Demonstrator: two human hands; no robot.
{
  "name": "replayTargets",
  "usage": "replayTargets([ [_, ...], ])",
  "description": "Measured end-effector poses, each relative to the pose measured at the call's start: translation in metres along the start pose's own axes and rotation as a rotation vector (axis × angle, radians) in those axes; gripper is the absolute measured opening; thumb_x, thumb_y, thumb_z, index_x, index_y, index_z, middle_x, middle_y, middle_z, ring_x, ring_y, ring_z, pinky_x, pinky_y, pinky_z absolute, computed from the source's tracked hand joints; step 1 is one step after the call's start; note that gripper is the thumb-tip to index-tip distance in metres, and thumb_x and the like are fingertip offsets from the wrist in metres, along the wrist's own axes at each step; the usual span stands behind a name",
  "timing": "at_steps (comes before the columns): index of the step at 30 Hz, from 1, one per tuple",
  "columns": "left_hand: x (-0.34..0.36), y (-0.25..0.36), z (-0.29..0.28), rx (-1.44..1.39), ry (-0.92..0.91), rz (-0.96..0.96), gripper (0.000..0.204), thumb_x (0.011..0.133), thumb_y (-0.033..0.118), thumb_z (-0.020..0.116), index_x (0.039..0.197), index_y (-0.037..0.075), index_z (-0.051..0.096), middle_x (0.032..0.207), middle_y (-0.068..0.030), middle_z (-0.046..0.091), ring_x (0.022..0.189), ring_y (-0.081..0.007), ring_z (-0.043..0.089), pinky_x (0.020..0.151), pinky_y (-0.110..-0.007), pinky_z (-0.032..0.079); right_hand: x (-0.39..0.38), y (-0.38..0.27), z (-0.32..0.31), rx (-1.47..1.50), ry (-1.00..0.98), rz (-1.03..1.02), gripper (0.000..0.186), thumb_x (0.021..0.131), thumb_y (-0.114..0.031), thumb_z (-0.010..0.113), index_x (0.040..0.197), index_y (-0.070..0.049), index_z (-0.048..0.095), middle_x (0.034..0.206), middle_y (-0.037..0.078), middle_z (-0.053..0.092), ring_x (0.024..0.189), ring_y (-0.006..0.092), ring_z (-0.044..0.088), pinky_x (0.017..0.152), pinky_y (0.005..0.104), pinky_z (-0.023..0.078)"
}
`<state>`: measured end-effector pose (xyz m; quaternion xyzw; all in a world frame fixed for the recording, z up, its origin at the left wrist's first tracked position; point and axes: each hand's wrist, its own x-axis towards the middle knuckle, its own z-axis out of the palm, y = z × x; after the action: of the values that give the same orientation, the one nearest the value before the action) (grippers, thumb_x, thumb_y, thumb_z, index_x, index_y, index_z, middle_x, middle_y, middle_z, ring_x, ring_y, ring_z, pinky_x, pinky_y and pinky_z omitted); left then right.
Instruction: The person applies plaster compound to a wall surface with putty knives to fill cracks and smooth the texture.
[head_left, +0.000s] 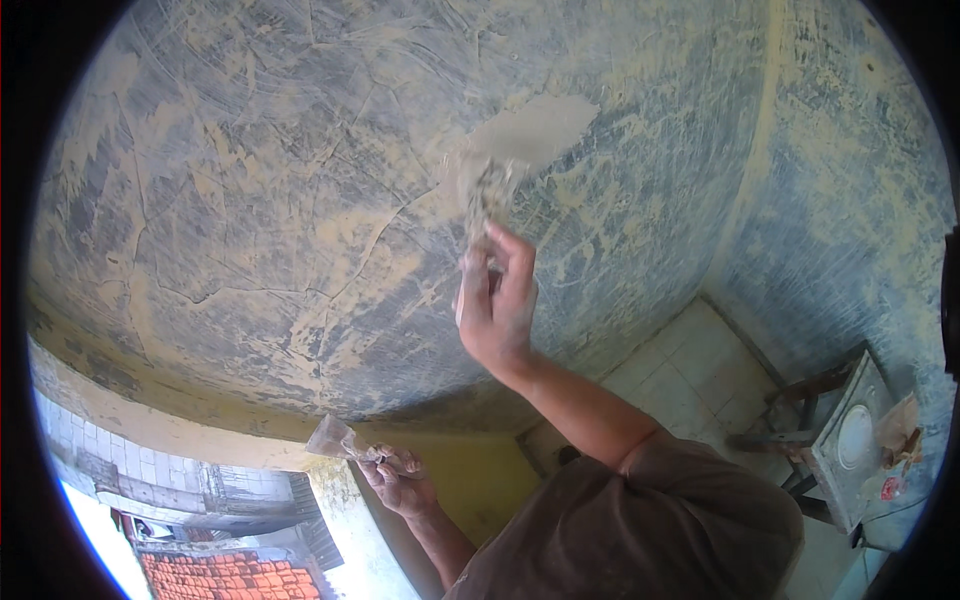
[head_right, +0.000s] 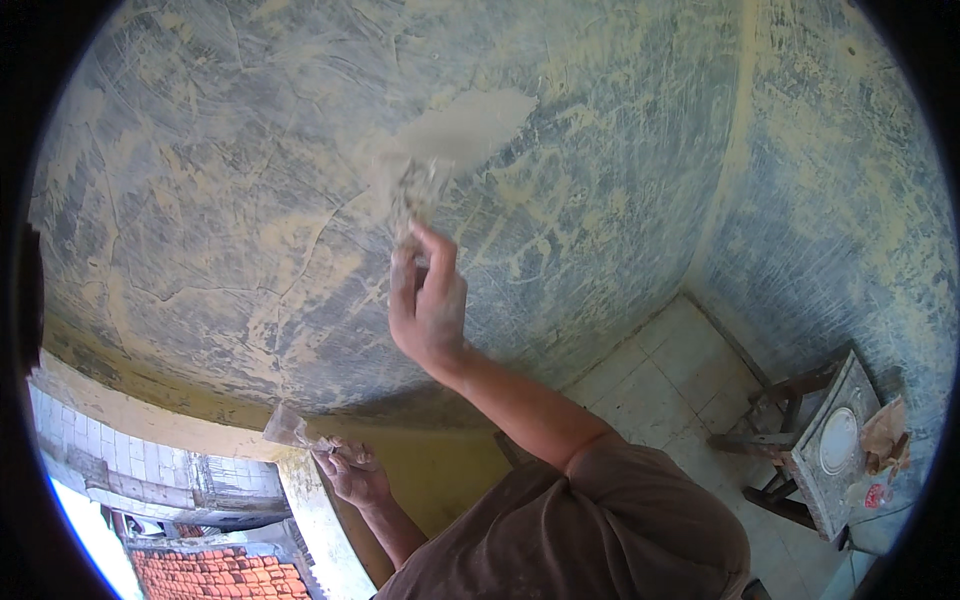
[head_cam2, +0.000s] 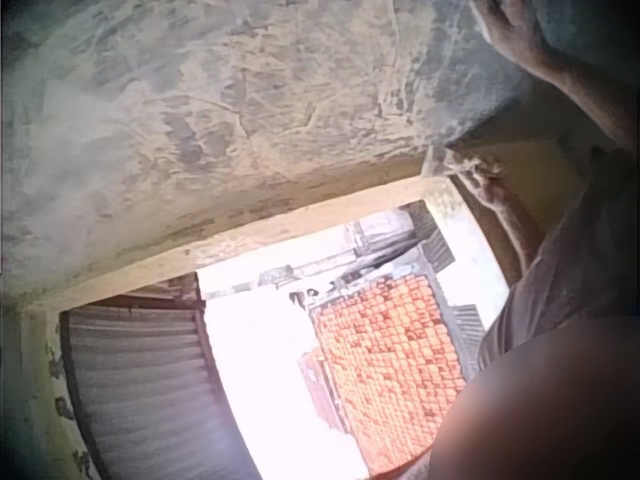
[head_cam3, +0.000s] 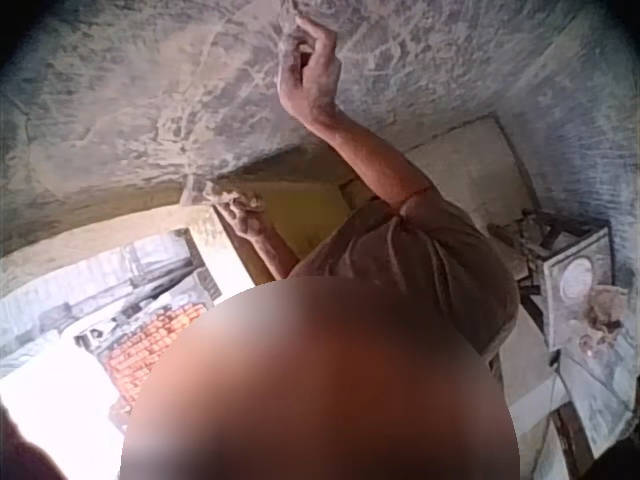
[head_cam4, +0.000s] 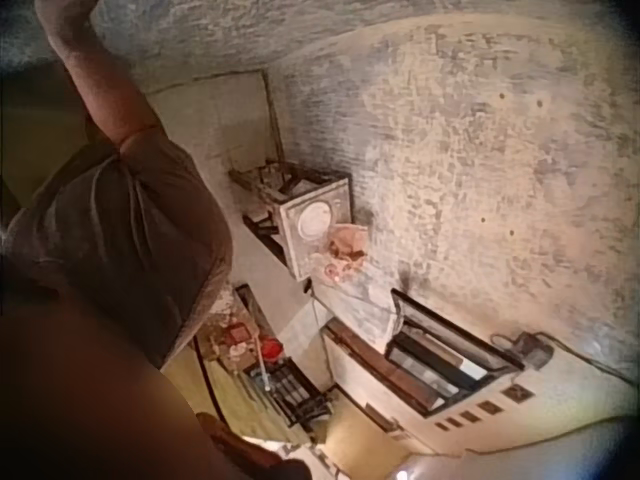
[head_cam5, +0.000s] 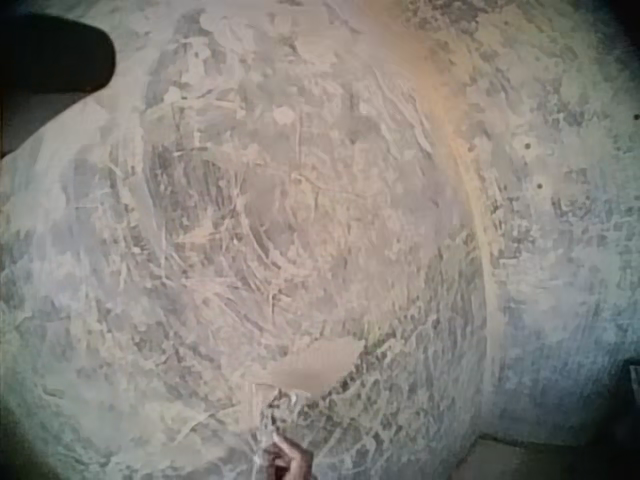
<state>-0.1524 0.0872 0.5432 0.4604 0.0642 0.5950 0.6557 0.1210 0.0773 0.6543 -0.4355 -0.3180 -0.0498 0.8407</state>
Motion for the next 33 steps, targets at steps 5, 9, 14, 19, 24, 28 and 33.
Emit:
replayTargets([
  [5,0.003,-0.004,0.009,-0.031,-0.037,-0.013,0.049,0.092,0.013,0.063,0.136,0.012,0.042,0.108,-0.0064,0.06,0.074,-0.0159,0.053,0.062,-0.031,0.047,0.002,0.019,0.013,-0.148,-0.02,-0.063,0.029,0.097,-0.006,0.051,0.122,0.003,0.04,0.066,0.013,0.056,0.049,0.0234,0.058,0.04,0.0358,0.04],
  [9,0.0,-0.003,0.003,-0.034,-0.009,-0.01,0.05,0.092,0.011,0.062,0.137,0.012,0.042,0.109,-0.0066,0.06,0.074,-0.016,0.052,0.062,-0.03,0.046,-0.055,0.016,0.018,-0.222,-0.158,-0.088,0.029,0.097,-0.006,0.052,0.121,0.003,0.041,0.065,0.014,0.058,0.049,0.0232,0.06,0.04,0.0356,0.042],
  [14,-0.003,0.003,-0.003,-0.042,0.011,-0.004,0.048,0.093,0.011,0.06,0.137,0.013,0.042,0.11,-0.0065,0.059,0.076,-0.0166,0.054,0.062,-0.03,0.046,-0.039,0.018,0.012,-0.026,-0.125,-0.021,0.03,0.098,-0.009,0.052,0.123,0.003,0.04,0.067,0.014,0.059,0.047,0.0203,0.059,0.04,0.0341,0.042],
  [19,0.0,-0.001,-0.004,-0.021,0.006,0.011,0.042,0.095,0.013,0.058,0.133,0.012,0.043,0.11,-0.0065,0.058,0.071,-0.0169,0.054,0.061,-0.03,0.047,0.016,0.009,0.018,-0.095,0.062,-0.115,0.028,0.099,-0.011,0.05,0.122,0.003,0.041,0.065,0.015,0.058,0.05,0.0231,0.061,0.042,0.0364,0.044],
  [24,0.001,-0.004,0.003,-0.036,0.049,0.0,0.041,0.094,0.013,0.059,0.132,0.011,0.043,0.106,-0.006,0.058,0.069,-0.0162,0.053,0.061,-0.03,0.047,-0.031,0.022,0.024,-0.207,-0.077,0.003,0.03,0.097,-0.008,0.051,0.124,0.003,0.04,0.071,0.019,0.061,0.052,0.0282,0.062,0.047,0.0408,0.047],
  [28,0.0,-0.001,0.011,-0.013,0.026,0.014,0.042,0.094,0.013,0.059,0.133,0.01,0.043,0.104,-0.0059,0.058,0.069,-0.0155,0.052,0.06,-0.029,0.046,-0.067,0.016,0.014,-0.176,-0.212,-0.013,0.031,0.098,-0.009,0.05,0.125,0.003,0.04,0.073,0.019,0.062,0.051,0.0262,0.061,0.045,0.0402,0.044],
  [33,-0.003,0.0,0.006,-0.035,0.029,0.004,0.044,0.094,0.012,0.06,0.133,0.01,0.042,0.104,-0.0052,0.058,0.069,-0.0156,0.052,0.06,-0.029,0.046,-0.01,0.003,0.01,-0.025,-0.008,-0.067,0.03,0.099,-0.009,0.049,0.125,0.003,0.04,0.066,0.012,0.056,0.046,0.0183,0.055,0.041,0.0354,0.039],
])
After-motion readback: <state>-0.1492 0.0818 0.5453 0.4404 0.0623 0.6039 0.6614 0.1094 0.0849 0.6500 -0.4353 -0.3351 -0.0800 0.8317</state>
